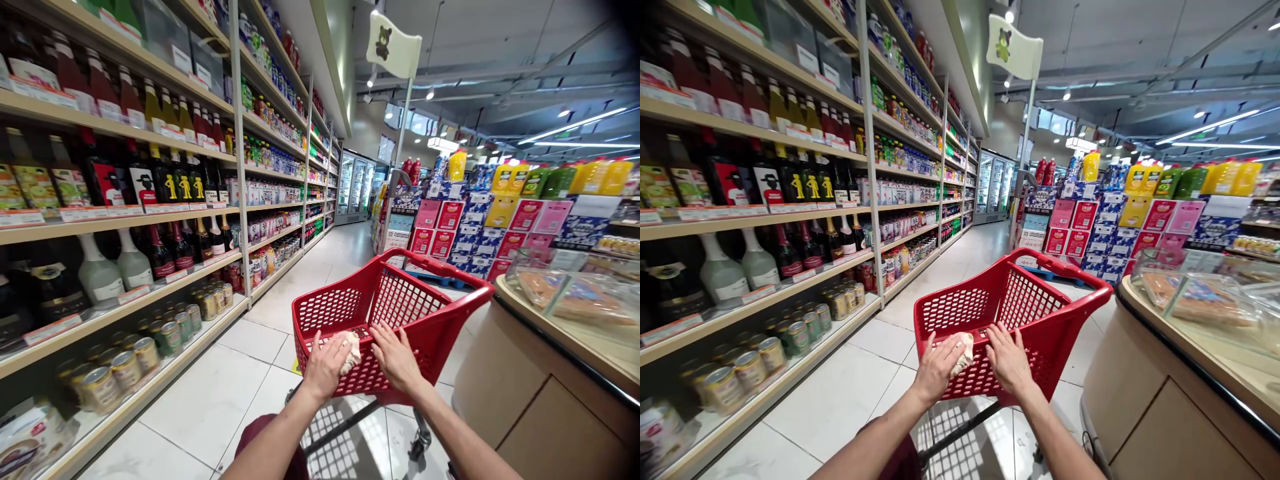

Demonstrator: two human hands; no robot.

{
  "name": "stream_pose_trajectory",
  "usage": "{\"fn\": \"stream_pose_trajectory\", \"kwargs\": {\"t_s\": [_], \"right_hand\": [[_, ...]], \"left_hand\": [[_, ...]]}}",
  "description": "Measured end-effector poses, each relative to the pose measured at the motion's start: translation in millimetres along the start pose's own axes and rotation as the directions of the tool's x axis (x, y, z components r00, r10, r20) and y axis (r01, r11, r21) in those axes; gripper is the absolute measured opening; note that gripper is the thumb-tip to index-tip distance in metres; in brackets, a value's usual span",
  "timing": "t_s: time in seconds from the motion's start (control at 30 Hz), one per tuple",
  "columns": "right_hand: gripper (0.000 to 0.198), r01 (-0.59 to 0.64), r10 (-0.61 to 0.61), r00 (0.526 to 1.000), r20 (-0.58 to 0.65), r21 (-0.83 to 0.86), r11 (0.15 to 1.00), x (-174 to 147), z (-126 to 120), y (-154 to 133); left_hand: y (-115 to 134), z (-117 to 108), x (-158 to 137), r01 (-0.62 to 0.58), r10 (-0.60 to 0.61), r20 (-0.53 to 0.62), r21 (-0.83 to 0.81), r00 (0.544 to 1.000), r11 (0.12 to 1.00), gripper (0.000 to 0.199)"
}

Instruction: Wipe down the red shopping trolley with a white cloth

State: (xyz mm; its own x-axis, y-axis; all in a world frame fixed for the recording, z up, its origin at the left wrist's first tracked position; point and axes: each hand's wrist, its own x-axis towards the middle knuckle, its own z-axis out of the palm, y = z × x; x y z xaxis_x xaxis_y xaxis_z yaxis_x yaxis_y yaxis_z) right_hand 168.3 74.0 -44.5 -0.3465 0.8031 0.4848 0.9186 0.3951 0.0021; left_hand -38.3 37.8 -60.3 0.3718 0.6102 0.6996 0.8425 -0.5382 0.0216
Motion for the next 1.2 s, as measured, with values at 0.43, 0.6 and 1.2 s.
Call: {"fn": "stream_pose_trajectory", "kwargs": {"t_s": [0.43, 0.6, 1.2], "right_hand": [[0.042, -0.06, 0.062, 0.998, -0.01, 0.158, 0.986, -12.4, 8.6, -30.9], [0.043, -0.147, 0.153, 0.988, -0.026, 0.16, 0.976, -21.3, 14.7, -18.8], [0.049, -0.2, 0.236, 0.968, -0.081, 0.315, 0.928, -42.2, 37.8, 12.6]], "left_hand": [[-4.4, -12.6, -20.2, -0.153, 0.153, 0.099, -0.006, 0.983, 0.988, 0.033], [-24.9, -15.5, -12.5, -0.01, -0.002, 0.093, 0.126, 0.996, 0.992, 0.039], [22.7, 41.2, 11.2, 0.018, -0.024, 0.055, 0.1, 0.998, 0.995, 0.036]]}}
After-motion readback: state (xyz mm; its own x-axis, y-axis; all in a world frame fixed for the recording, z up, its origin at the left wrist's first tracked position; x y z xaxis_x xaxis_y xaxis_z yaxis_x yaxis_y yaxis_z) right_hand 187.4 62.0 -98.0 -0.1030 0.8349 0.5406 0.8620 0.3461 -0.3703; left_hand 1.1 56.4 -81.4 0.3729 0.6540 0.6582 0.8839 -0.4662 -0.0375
